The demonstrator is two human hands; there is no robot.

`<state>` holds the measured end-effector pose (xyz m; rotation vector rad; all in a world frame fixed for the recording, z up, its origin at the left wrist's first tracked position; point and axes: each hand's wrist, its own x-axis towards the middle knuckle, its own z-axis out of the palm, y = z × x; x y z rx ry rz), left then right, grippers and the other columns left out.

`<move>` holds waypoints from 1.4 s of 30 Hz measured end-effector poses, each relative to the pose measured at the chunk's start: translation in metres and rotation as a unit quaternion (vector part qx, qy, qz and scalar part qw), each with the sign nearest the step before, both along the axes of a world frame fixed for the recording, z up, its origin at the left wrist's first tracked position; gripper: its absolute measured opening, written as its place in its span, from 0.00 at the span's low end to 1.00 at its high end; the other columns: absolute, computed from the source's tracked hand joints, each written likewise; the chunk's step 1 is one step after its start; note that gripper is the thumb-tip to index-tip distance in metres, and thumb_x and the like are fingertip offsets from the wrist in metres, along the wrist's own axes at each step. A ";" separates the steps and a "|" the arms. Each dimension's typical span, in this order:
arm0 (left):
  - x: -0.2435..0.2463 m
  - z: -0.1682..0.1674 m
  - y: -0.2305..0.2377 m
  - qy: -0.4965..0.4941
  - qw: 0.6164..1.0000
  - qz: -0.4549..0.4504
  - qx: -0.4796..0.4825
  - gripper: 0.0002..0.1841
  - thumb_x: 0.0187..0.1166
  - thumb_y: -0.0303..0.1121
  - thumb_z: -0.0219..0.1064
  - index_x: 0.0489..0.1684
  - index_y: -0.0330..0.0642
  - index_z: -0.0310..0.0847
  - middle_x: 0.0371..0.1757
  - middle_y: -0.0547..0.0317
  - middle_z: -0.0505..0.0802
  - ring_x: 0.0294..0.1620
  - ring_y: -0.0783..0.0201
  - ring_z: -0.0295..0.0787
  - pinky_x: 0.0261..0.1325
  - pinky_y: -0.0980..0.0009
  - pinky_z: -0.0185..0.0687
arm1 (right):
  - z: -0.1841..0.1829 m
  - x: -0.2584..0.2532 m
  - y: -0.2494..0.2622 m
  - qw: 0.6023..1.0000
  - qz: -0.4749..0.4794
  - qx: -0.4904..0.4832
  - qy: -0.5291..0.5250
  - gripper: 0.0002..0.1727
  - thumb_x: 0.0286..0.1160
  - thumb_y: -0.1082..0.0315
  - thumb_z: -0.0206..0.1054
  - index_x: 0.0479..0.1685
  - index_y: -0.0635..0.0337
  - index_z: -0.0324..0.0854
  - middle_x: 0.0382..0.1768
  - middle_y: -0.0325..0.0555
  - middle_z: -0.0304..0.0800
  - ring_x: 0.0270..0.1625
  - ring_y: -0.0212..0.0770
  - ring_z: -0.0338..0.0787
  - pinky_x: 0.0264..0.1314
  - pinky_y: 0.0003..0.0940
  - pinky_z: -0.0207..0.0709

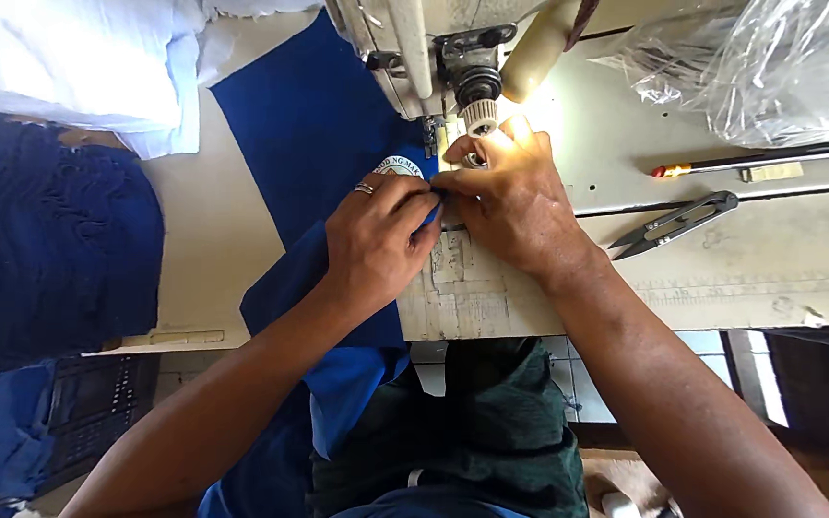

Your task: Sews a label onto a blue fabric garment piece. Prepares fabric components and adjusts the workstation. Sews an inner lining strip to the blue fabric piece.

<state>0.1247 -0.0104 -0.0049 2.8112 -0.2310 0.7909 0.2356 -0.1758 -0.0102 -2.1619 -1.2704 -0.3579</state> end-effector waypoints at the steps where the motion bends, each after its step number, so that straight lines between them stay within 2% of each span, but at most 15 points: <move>1: -0.001 0.000 -0.001 0.000 1.000 0.005 0.003 0.08 0.79 0.34 0.71 0.46 0.43 0.95 0.53 0.53 0.96 0.57 0.54 0.92 0.56 0.62 0.86 | 0.000 0.000 0.000 1.000 0.000 -0.008 -0.005 0.16 0.80 0.66 0.61 0.48 0.41 0.96 0.51 0.46 0.92 0.53 0.53 0.82 0.52 0.49 0.66; 3: -0.002 0.000 -0.002 0.004 1.000 0.011 0.007 0.09 0.80 0.34 0.70 0.46 0.44 0.95 0.54 0.53 0.96 0.58 0.54 0.92 0.56 0.63 0.86 | 0.000 -0.001 0.001 1.000 -0.007 -0.017 -0.010 0.16 0.80 0.66 0.60 0.48 0.41 0.96 0.49 0.47 0.91 0.52 0.53 0.82 0.51 0.49 0.66; 6: 0.001 -0.001 0.001 0.005 1.000 0.007 0.007 0.09 0.80 0.35 0.69 0.47 0.45 0.96 0.54 0.54 0.96 0.59 0.55 0.92 0.57 0.63 0.86 | 0.000 -0.001 0.003 0.999 -0.019 -0.025 -0.009 0.16 0.80 0.66 0.59 0.49 0.40 0.96 0.51 0.45 0.91 0.54 0.53 0.82 0.52 0.50 0.65; 8: 0.007 -0.002 0.006 0.000 1.000 0.004 0.006 0.09 0.81 0.36 0.69 0.47 0.47 0.96 0.54 0.55 0.97 0.59 0.55 0.93 0.54 0.63 0.87 | -0.001 0.001 0.004 0.999 -0.025 -0.029 -0.007 0.17 0.82 0.65 0.59 0.51 0.40 0.95 0.52 0.45 0.91 0.55 0.53 0.82 0.52 0.51 0.66; 15: 0.020 -0.001 0.011 0.004 1.000 0.001 0.004 0.11 0.83 0.38 0.68 0.48 0.47 0.96 0.54 0.57 0.96 0.60 0.55 0.91 0.53 0.63 0.85 | -0.002 0.004 0.000 0.993 -0.097 0.063 0.021 0.15 0.79 0.70 0.62 0.48 0.49 0.96 0.51 0.47 0.94 0.55 0.51 0.86 0.55 0.45 0.73; 19: 0.019 -0.002 0.010 -0.004 1.000 0.004 -0.004 0.11 0.84 0.39 0.67 0.48 0.47 0.96 0.53 0.57 0.97 0.60 0.56 0.91 0.55 0.64 0.85 | -0.002 0.002 0.001 0.994 -0.091 0.063 0.013 0.14 0.80 0.69 0.62 0.47 0.47 0.97 0.51 0.46 0.93 0.54 0.50 0.85 0.55 0.44 0.71; 22: 0.019 -0.002 0.010 -0.004 1.000 0.007 0.002 0.11 0.83 0.38 0.67 0.47 0.47 0.96 0.52 0.57 0.97 0.58 0.56 0.91 0.51 0.64 0.85 | -0.002 0.002 0.001 0.996 -0.066 0.059 0.009 0.15 0.78 0.69 0.63 0.47 0.45 0.97 0.51 0.46 0.94 0.54 0.50 0.84 0.54 0.45 0.70; 27: 0.019 -0.003 0.010 -0.009 1.000 0.005 -0.002 0.10 0.83 0.39 0.68 0.44 0.48 0.96 0.52 0.56 0.97 0.60 0.54 0.92 0.50 0.63 0.87 | -0.002 0.003 0.002 0.999 -0.041 0.011 0.006 0.14 0.80 0.64 0.64 0.47 0.40 0.97 0.52 0.42 0.93 0.54 0.50 0.82 0.53 0.48 0.66; 32: 0.024 -0.004 0.013 -0.016 1.000 -0.003 -0.007 0.11 0.83 0.39 0.68 0.43 0.47 0.96 0.52 0.57 0.97 0.59 0.56 0.92 0.53 0.64 0.86 | -0.003 0.004 0.002 0.999 -0.043 0.015 0.017 0.14 0.81 0.64 0.63 0.48 0.42 0.97 0.53 0.43 0.93 0.56 0.51 0.82 0.55 0.49 0.67; 36: 0.031 -0.004 0.016 -0.009 1.000 0.007 -0.008 0.11 0.84 0.39 0.66 0.44 0.49 0.97 0.53 0.58 0.96 0.58 0.56 0.91 0.50 0.64 0.85 | -0.003 0.003 0.001 0.994 -0.093 0.052 0.025 0.15 0.80 0.69 0.62 0.50 0.48 0.96 0.54 0.47 0.93 0.56 0.51 0.85 0.55 0.46 0.74; 42: 0.033 -0.004 0.017 -0.010 1.000 0.001 -0.011 0.11 0.84 0.39 0.66 0.44 0.48 0.96 0.53 0.57 0.96 0.60 0.56 0.91 0.53 0.64 0.86 | -0.004 0.004 0.002 0.992 -0.111 0.053 0.023 0.14 0.80 0.68 0.62 0.47 0.49 0.96 0.53 0.45 0.94 0.57 0.50 0.85 0.55 0.46 0.73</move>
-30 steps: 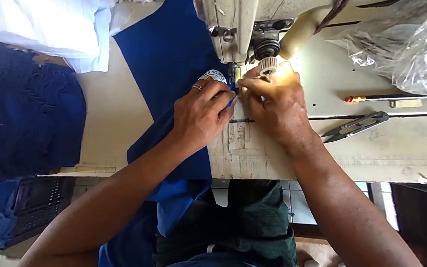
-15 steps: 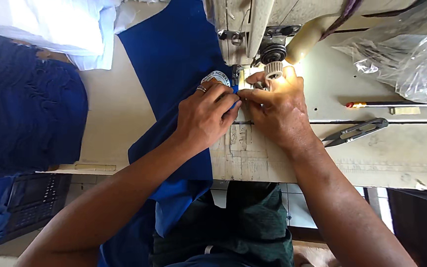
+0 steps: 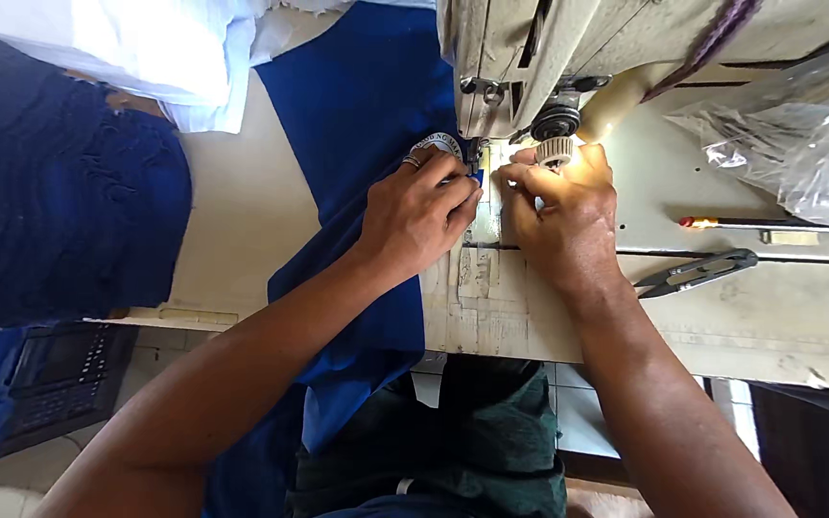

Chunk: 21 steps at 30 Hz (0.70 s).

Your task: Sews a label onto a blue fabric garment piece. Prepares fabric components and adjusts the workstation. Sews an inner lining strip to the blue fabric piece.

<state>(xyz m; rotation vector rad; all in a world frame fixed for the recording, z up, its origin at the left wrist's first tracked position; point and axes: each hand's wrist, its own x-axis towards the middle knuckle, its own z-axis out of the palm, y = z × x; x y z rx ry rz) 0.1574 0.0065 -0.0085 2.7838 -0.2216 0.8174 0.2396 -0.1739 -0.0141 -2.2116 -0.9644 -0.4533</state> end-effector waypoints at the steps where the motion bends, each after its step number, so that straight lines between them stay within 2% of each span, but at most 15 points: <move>1: 0.000 0.000 0.000 -0.002 1.000 0.000 0.000 0.11 0.84 0.39 0.66 0.43 0.48 0.96 0.53 0.57 0.96 0.60 0.56 0.91 0.53 0.64 0.86 | 0.000 0.000 0.000 1.000 -0.003 -0.001 0.001 0.14 0.80 0.69 0.61 0.47 0.49 0.96 0.53 0.45 0.94 0.57 0.50 0.85 0.55 0.46 0.73; 6: 0.001 -0.002 -0.001 -0.010 1.000 0.005 0.001 0.11 0.84 0.39 0.66 0.42 0.49 0.97 0.52 0.57 0.96 0.60 0.56 0.91 0.51 0.64 0.86 | 0.004 0.002 0.005 0.998 -0.043 -0.003 0.044 0.16 0.79 0.68 0.59 0.49 0.49 0.95 0.50 0.44 0.94 0.55 0.50 0.84 0.53 0.47 0.71; 9: 0.001 -0.003 -0.001 -0.005 1.000 0.005 0.003 0.12 0.84 0.40 0.65 0.42 0.49 0.96 0.53 0.58 0.96 0.60 0.56 0.91 0.53 0.64 0.85 | 0.014 0.017 0.015 0.990 -0.065 -0.026 0.120 0.15 0.81 0.60 0.61 0.43 0.57 0.94 0.48 0.52 0.89 0.59 0.55 0.83 0.58 0.55 0.72; 10: 0.001 -0.003 0.000 -0.003 1.000 0.003 0.001 0.12 0.85 0.40 0.65 0.43 0.49 0.96 0.53 0.58 0.96 0.61 0.56 0.90 0.54 0.63 0.85 | 0.016 0.025 0.019 0.988 -0.065 -0.030 0.138 0.16 0.80 0.58 0.62 0.45 0.59 0.92 0.53 0.55 0.91 0.64 0.56 0.83 0.62 0.58 0.71; 12: 0.001 -0.002 0.000 0.000 1.000 0.002 -0.003 0.12 0.85 0.40 0.65 0.43 0.49 0.96 0.54 0.58 0.96 0.63 0.55 0.90 0.55 0.63 0.86 | 0.015 0.045 0.024 0.986 -0.044 -0.042 0.157 0.24 0.73 0.55 0.64 0.59 0.62 0.86 0.63 0.59 0.88 0.73 0.57 0.81 0.73 0.61 0.67; 13: 0.001 -0.002 -0.001 0.001 1.000 0.003 -0.004 0.12 0.85 0.39 0.64 0.43 0.49 0.96 0.54 0.58 0.96 0.63 0.55 0.90 0.55 0.62 0.86 | 0.015 0.052 0.026 0.985 -0.026 -0.046 0.164 0.29 0.69 0.53 0.66 0.64 0.65 0.84 0.66 0.62 0.87 0.76 0.57 0.80 0.78 0.60 0.65; 15: 0.001 -0.002 0.000 0.005 1.000 0.004 -0.004 0.13 0.85 0.39 0.63 0.45 0.49 0.96 0.56 0.58 0.96 0.63 0.55 0.90 0.55 0.61 0.86 | 0.008 0.066 0.034 0.985 -0.009 -0.051 0.167 0.36 0.64 0.51 0.70 0.69 0.68 0.80 0.67 0.64 0.85 0.77 0.57 0.79 0.81 0.56 0.63; 17: 0.002 -0.002 0.000 0.006 1.000 0.003 -0.002 0.14 0.86 0.40 0.62 0.46 0.49 0.96 0.57 0.58 0.96 0.62 0.56 0.90 0.55 0.61 0.86 | -0.012 0.080 0.045 0.990 -0.014 -0.063 0.128 0.37 0.64 0.46 0.69 0.68 0.66 0.82 0.67 0.62 0.86 0.77 0.57 0.78 0.83 0.57 0.60; 19: 0.001 -0.003 0.000 0.009 1.000 0.004 -0.004 0.14 0.86 0.40 0.62 0.46 0.49 0.96 0.57 0.57 0.96 0.64 0.55 0.90 0.57 0.61 0.86 | -0.012 0.080 0.046 0.988 -0.010 -0.090 0.127 0.36 0.68 0.44 0.66 0.69 0.63 0.82 0.70 0.61 0.84 0.80 0.57 0.76 0.85 0.59 0.56; 21: 0.001 -0.003 -0.001 0.008 1.000 0.007 -0.006 0.13 0.86 0.40 0.63 0.46 0.49 0.96 0.58 0.57 0.96 0.65 0.55 0.90 0.57 0.61 0.86 | -0.008 0.077 0.046 0.987 -0.013 -0.093 0.128 0.36 0.68 0.45 0.67 0.69 0.63 0.81 0.70 0.61 0.85 0.80 0.57 0.76 0.84 0.59 0.56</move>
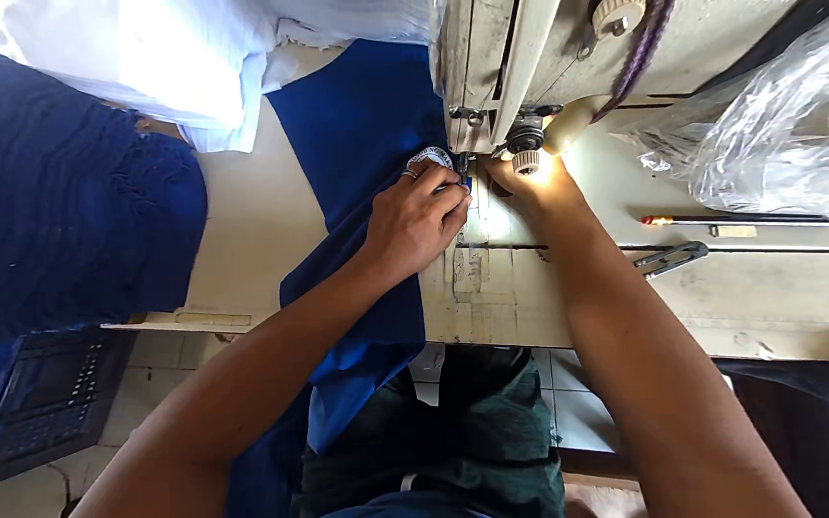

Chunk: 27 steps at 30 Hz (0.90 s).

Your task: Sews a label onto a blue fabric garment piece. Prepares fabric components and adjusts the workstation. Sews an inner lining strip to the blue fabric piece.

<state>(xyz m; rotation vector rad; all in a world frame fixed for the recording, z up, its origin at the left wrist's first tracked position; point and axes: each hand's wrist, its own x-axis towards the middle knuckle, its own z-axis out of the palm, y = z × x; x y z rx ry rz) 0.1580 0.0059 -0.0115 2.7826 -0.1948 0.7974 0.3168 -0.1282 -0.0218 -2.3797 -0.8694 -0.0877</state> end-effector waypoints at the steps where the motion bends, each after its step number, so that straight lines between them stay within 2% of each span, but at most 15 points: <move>1: 0.000 0.000 0.000 0.000 1.000 0.000 0.000 0.13 0.86 0.40 0.63 0.45 0.49 0.96 0.58 0.57 0.96 0.65 0.55 0.90 0.57 0.61 0.86 | -0.001 -0.001 0.000 1.000 -0.002 0.007 -0.007 0.35 0.68 0.45 0.67 0.69 0.63 0.82 0.69 0.60 0.85 0.79 0.57 0.77 0.83 0.59 0.57; 3: 0.000 0.000 0.000 0.000 1.000 -0.001 0.005 0.14 0.86 0.40 0.62 0.46 0.49 0.96 0.58 0.58 0.96 0.66 0.55 0.89 0.58 0.62 0.86 | -0.003 -0.001 0.003 0.999 -0.002 0.012 -0.035 0.33 0.68 0.45 0.66 0.66 0.60 0.84 0.67 0.59 0.87 0.77 0.56 0.79 0.80 0.61 0.59; 5: 0.000 0.001 -0.001 0.002 1.000 0.002 0.021 0.14 0.87 0.40 0.62 0.46 0.48 0.96 0.57 0.57 0.96 0.66 0.52 0.89 0.60 0.59 0.86 | -0.001 0.000 0.004 0.999 0.008 -0.002 -0.035 0.34 0.68 0.44 0.66 0.67 0.61 0.83 0.68 0.59 0.86 0.78 0.58 0.78 0.82 0.64 0.58; 6: 0.000 0.004 -0.005 0.012 0.999 0.012 0.036 0.15 0.87 0.41 0.61 0.46 0.47 0.95 0.57 0.55 0.95 0.66 0.50 0.88 0.62 0.56 0.83 | 0.000 0.001 0.003 1.000 0.011 -0.002 -0.026 0.34 0.67 0.45 0.67 0.67 0.61 0.83 0.69 0.59 0.86 0.79 0.58 0.78 0.83 0.65 0.56; 7: -0.002 0.008 -0.013 0.036 0.998 0.025 0.042 0.16 0.87 0.40 0.59 0.48 0.43 0.94 0.57 0.50 0.94 0.65 0.45 0.84 0.63 0.51 0.75 | 0.000 0.002 0.003 1.000 0.015 0.000 -0.017 0.34 0.67 0.46 0.68 0.67 0.62 0.83 0.69 0.60 0.86 0.79 0.58 0.78 0.84 0.64 0.55; 9: -0.008 0.018 -0.033 0.125 0.988 0.074 0.051 0.21 0.89 0.42 0.54 0.56 0.37 0.89 0.63 0.43 0.89 0.68 0.40 0.82 0.65 0.45 0.76 | 0.000 0.004 0.003 1.000 0.022 0.004 -0.003 0.33 0.68 0.46 0.69 0.67 0.62 0.84 0.69 0.60 0.86 0.79 0.58 0.77 0.84 0.63 0.56; 11: -0.012 0.020 -0.040 0.159 0.982 0.098 0.024 0.24 0.91 0.46 0.50 0.62 0.37 0.86 0.68 0.42 0.87 0.71 0.38 0.81 0.65 0.45 0.78 | 0.002 0.002 0.001 0.999 0.032 0.019 0.014 0.34 0.69 0.46 0.68 0.68 0.63 0.83 0.69 0.60 0.86 0.79 0.58 0.77 0.85 0.60 0.57; 13: -0.012 0.017 -0.024 0.127 0.990 0.061 -0.025 0.22 0.91 0.46 0.52 0.59 0.39 0.89 0.68 0.45 0.89 0.72 0.42 0.82 0.71 0.47 0.77 | 0.010 -0.008 -0.005 0.997 0.034 0.061 0.017 0.33 0.69 0.49 0.70 0.67 0.64 0.83 0.67 0.60 0.87 0.77 0.56 0.80 0.84 0.55 0.62; 16: 0.003 0.011 0.021 0.067 0.993 -0.059 -0.072 0.16 0.88 0.41 0.63 0.52 0.42 0.94 0.63 0.51 0.93 0.72 0.51 0.84 0.77 0.55 0.76 | 0.027 -0.027 -0.019 0.995 0.003 0.098 0.023 0.29 0.66 0.60 0.72 0.65 0.70 0.82 0.63 0.62 0.88 0.72 0.52 0.84 0.78 0.47 0.71; 19: 0.018 0.011 0.045 0.047 0.988 -0.134 -0.063 0.12 0.85 0.38 0.67 0.48 0.43 0.95 0.59 0.51 0.94 0.69 0.53 0.86 0.75 0.60 0.77 | 0.033 -0.039 -0.023 0.998 -0.037 0.050 -0.007 0.19 0.71 0.64 0.66 0.54 0.70 0.85 0.56 0.63 0.91 0.67 0.56 0.88 0.70 0.52 0.76; 21: 0.022 0.012 0.050 0.036 0.987 -0.150 -0.048 0.11 0.85 0.37 0.68 0.48 0.43 0.95 0.57 0.51 0.94 0.67 0.53 0.86 0.73 0.61 0.78 | 0.030 -0.043 -0.022 0.997 -0.032 0.040 -0.049 0.15 0.73 0.64 0.64 0.45 0.68 0.88 0.48 0.63 0.92 0.60 0.59 0.91 0.60 0.55 0.82; 22: 0.023 0.011 0.051 0.032 0.987 -0.152 -0.042 0.10 0.85 0.36 0.68 0.48 0.43 0.95 0.55 0.51 0.94 0.66 0.53 0.87 0.73 0.61 0.78 | 0.028 -0.043 -0.021 0.997 -0.031 0.048 -0.052 0.14 0.74 0.64 0.64 0.43 0.67 0.88 0.46 0.61 0.93 0.57 0.57 0.92 0.57 0.55 0.83; 24: 0.023 0.011 0.053 0.027 0.987 -0.157 -0.032 0.10 0.85 0.35 0.68 0.48 0.43 0.96 0.54 0.51 0.95 0.65 0.53 0.88 0.72 0.62 0.79 | 0.027 -0.042 -0.021 0.996 -0.037 0.072 -0.038 0.14 0.70 0.61 0.66 0.44 0.63 0.88 0.44 0.56 0.93 0.54 0.53 0.93 0.54 0.52 0.83; 27: 0.025 0.011 0.056 0.020 0.985 -0.172 -0.021 0.09 0.85 0.33 0.68 0.48 0.43 0.96 0.53 0.52 0.96 0.64 0.53 0.88 0.71 0.62 0.79 | 0.027 -0.039 -0.021 0.996 -0.038 0.073 -0.039 0.16 0.69 0.59 0.67 0.45 0.62 0.89 0.44 0.55 0.94 0.54 0.52 0.93 0.54 0.52 0.83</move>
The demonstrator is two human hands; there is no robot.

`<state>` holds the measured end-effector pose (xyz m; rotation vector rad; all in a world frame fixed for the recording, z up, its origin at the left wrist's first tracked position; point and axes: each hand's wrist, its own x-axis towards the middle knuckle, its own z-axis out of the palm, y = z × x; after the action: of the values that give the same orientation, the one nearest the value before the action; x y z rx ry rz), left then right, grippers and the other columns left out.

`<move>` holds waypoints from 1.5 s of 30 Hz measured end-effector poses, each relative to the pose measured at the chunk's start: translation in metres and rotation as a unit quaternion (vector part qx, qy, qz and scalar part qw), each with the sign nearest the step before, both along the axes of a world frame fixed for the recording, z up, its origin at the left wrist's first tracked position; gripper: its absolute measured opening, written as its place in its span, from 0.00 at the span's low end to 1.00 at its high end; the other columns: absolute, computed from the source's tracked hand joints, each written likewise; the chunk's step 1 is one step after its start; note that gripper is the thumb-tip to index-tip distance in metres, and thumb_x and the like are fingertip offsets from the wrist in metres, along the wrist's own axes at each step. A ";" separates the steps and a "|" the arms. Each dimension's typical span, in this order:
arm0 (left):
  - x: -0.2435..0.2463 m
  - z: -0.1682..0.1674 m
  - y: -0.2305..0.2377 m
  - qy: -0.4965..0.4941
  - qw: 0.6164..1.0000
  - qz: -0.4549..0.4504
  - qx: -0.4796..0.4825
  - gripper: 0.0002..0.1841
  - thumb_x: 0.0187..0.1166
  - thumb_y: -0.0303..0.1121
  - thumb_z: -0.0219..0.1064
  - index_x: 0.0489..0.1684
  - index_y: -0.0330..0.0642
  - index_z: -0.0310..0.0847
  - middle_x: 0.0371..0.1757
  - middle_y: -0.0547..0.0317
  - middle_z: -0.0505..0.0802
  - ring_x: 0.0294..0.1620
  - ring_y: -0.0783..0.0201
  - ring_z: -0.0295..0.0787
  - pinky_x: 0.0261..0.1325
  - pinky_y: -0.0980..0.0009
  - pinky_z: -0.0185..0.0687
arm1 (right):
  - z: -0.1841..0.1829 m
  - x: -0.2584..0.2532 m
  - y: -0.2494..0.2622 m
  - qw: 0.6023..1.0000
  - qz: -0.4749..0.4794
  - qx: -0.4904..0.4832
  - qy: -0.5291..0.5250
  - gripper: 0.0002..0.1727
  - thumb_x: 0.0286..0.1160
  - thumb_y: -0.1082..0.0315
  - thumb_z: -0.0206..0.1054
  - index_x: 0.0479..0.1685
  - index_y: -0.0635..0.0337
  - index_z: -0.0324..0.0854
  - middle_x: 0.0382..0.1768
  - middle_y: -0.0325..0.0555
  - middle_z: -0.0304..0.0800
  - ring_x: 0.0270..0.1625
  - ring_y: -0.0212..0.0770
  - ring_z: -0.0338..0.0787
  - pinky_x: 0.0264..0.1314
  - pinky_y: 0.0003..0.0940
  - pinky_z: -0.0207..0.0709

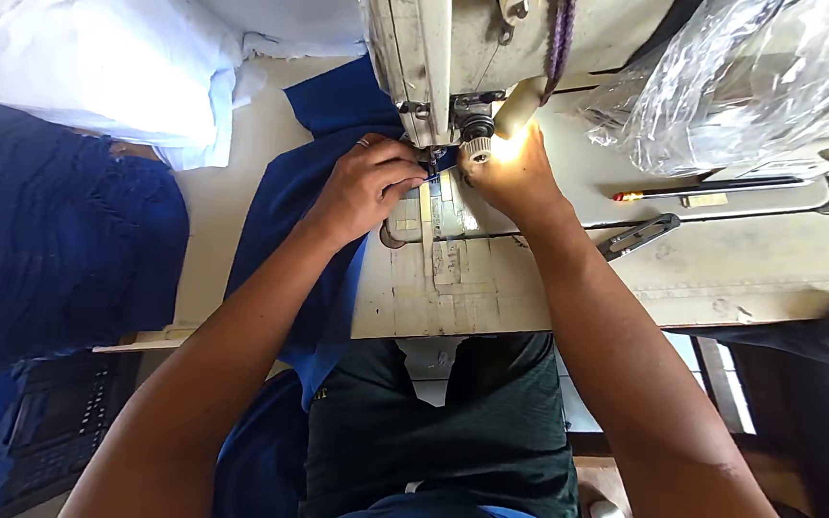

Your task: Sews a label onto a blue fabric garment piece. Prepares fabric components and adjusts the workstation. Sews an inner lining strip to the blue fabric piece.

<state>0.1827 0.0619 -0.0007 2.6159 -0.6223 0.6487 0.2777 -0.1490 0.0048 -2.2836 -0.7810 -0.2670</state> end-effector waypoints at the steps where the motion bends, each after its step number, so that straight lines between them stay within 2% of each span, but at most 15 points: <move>1: 0.000 0.000 0.001 -0.001 1.000 -0.006 0.003 0.09 0.85 0.32 0.68 0.48 0.43 0.96 0.53 0.52 0.96 0.64 0.53 0.88 0.72 0.62 0.79 | 0.001 0.001 -0.001 1.000 0.005 -0.001 0.005 0.16 0.69 0.58 0.68 0.46 0.63 0.88 0.44 0.55 0.94 0.54 0.52 0.93 0.54 0.52 0.82; 9: 0.001 0.001 0.004 0.002 0.999 -0.035 0.005 0.11 0.85 0.35 0.66 0.49 0.45 0.96 0.54 0.53 0.96 0.65 0.53 0.88 0.74 0.60 0.77 | 0.002 0.000 -0.004 1.000 0.014 0.014 0.000 0.15 0.67 0.59 0.68 0.43 0.62 0.89 0.43 0.53 0.94 0.54 0.49 0.91 0.58 0.46 0.79; 12: 0.003 0.001 0.005 0.002 0.999 -0.035 -0.005 0.12 0.84 0.40 0.68 0.47 0.46 0.97 0.52 0.54 0.96 0.64 0.54 0.88 0.72 0.61 0.77 | 0.002 -0.001 -0.004 1.000 0.002 0.017 0.007 0.18 0.68 0.58 0.69 0.47 0.63 0.89 0.46 0.55 0.93 0.57 0.49 0.91 0.62 0.45 0.78; 16: 0.006 0.000 0.005 -0.007 0.999 -0.029 -0.012 0.10 0.83 0.37 0.69 0.44 0.45 0.97 0.51 0.55 0.97 0.63 0.56 0.89 0.70 0.63 0.77 | -0.002 0.001 -0.004 1.000 0.001 0.026 -0.010 0.20 0.67 0.55 0.69 0.48 0.63 0.88 0.45 0.54 0.94 0.56 0.47 0.91 0.60 0.44 0.78; 18: 0.006 -0.001 0.005 -0.009 1.000 -0.027 -0.014 0.10 0.83 0.37 0.69 0.44 0.45 0.97 0.52 0.55 0.97 0.63 0.56 0.88 0.70 0.64 0.77 | -0.002 0.002 -0.004 0.999 0.005 0.031 -0.012 0.19 0.65 0.55 0.69 0.45 0.62 0.89 0.42 0.53 0.94 0.52 0.46 0.92 0.56 0.45 0.79; 23: 0.008 -0.002 0.006 -0.016 0.999 -0.022 -0.018 0.10 0.83 0.37 0.69 0.43 0.45 0.97 0.51 0.55 0.97 0.64 0.57 0.88 0.71 0.65 0.77 | -0.001 0.003 -0.004 0.999 -0.007 0.040 0.024 0.22 0.62 0.53 0.71 0.48 0.61 0.87 0.43 0.52 0.93 0.52 0.45 0.92 0.55 0.47 0.80; 30: 0.012 -0.004 0.005 -0.015 0.999 0.001 -0.030 0.10 0.84 0.37 0.69 0.44 0.46 0.97 0.51 0.56 0.97 0.65 0.57 0.87 0.72 0.65 0.76 | -0.004 0.004 -0.001 0.998 -0.041 0.032 0.035 0.27 0.64 0.52 0.71 0.55 0.66 0.85 0.51 0.59 0.92 0.61 0.52 0.90 0.63 0.51 0.78; 34: 0.012 -0.007 0.002 -0.020 0.999 0.021 -0.038 0.10 0.83 0.39 0.70 0.41 0.47 0.97 0.54 0.56 0.96 0.66 0.57 0.86 0.73 0.64 0.77 | 0.013 -0.011 -0.009 0.999 -0.012 -0.038 0.036 0.20 0.75 0.57 0.66 0.52 0.66 0.86 0.49 0.62 0.92 0.57 0.58 0.92 0.60 0.59 0.82; 36: 0.011 -0.005 0.002 -0.016 0.999 0.029 -0.039 0.10 0.82 0.40 0.69 0.42 0.48 0.97 0.56 0.56 0.96 0.67 0.56 0.87 0.73 0.60 0.78 | 0.039 -0.057 -0.029 0.988 0.051 -0.119 0.079 0.18 0.86 0.57 0.63 0.41 0.65 0.88 0.33 0.59 0.90 0.39 0.60 0.92 0.41 0.63 0.83; 37: 0.011 -0.005 0.002 -0.012 0.999 0.031 -0.042 0.11 0.83 0.40 0.69 0.42 0.48 0.97 0.56 0.57 0.96 0.67 0.56 0.87 0.73 0.59 0.78 | 0.046 -0.091 -0.042 0.976 0.099 -0.149 0.125 0.21 0.88 0.54 0.60 0.35 0.61 0.88 0.25 0.54 0.88 0.31 0.55 0.91 0.33 0.59 0.82; 39: 0.012 -0.005 0.001 -0.012 0.998 0.033 -0.055 0.11 0.82 0.40 0.69 0.40 0.47 0.96 0.54 0.59 0.97 0.67 0.57 0.87 0.72 0.59 0.80 | 0.039 -0.163 -0.062 0.931 0.210 -0.178 0.240 0.27 0.87 0.43 0.57 0.35 0.54 0.92 0.22 0.44 0.89 0.28 0.46 0.91 0.30 0.52 0.84; 41: 0.012 -0.005 0.001 -0.002 0.998 0.040 -0.055 0.10 0.82 0.39 0.69 0.41 0.47 0.96 0.56 0.60 0.97 0.68 0.57 0.87 0.72 0.59 0.81 | 0.007 -0.213 -0.054 0.889 0.264 -0.184 0.326 0.31 0.82 0.38 0.61 0.50 0.58 0.93 0.34 0.51 0.95 0.40 0.52 0.96 0.44 0.60 0.88; 43: 0.011 -0.005 -0.001 0.002 0.997 0.043 -0.057 0.10 0.82 0.38 0.68 0.42 0.46 0.96 0.56 0.59 0.96 0.68 0.56 0.86 0.72 0.59 0.80 | -0.033 -0.244 -0.020 0.902 0.218 -0.144 0.343 0.41 0.77 0.34 0.65 0.75 0.61 0.81 0.66 0.60 0.89 0.71 0.61 0.86 0.74 0.62 0.78; 44: 0.010 -0.004 -0.003 0.004 0.997 0.047 -0.055 0.10 0.82 0.38 0.68 0.43 0.46 0.96 0.57 0.59 0.96 0.69 0.56 0.86 0.72 0.59 0.80 | -0.058 -0.258 0.003 0.928 0.192 -0.079 0.308 0.44 0.72 0.34 0.69 0.76 0.62 0.80 0.73 0.61 0.84 0.79 0.63 0.79 0.82 0.63 0.70; 45: 0.009 -0.004 -0.004 0.007 0.997 0.054 -0.053 0.10 0.83 0.38 0.67 0.44 0.47 0.95 0.58 0.59 0.96 0.69 0.56 0.86 0.73 0.59 0.80 | -0.080 -0.272 0.026 0.945 0.175 0.005 0.276 0.41 0.70 0.36 0.72 0.72 0.63 0.83 0.73 0.61 0.84 0.81 0.62 0.77 0.85 0.62 0.66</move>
<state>0.1913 0.0575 -0.0046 2.5658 -0.4310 0.6764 0.0059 -0.1230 -0.0749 -2.0077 -0.8523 0.5127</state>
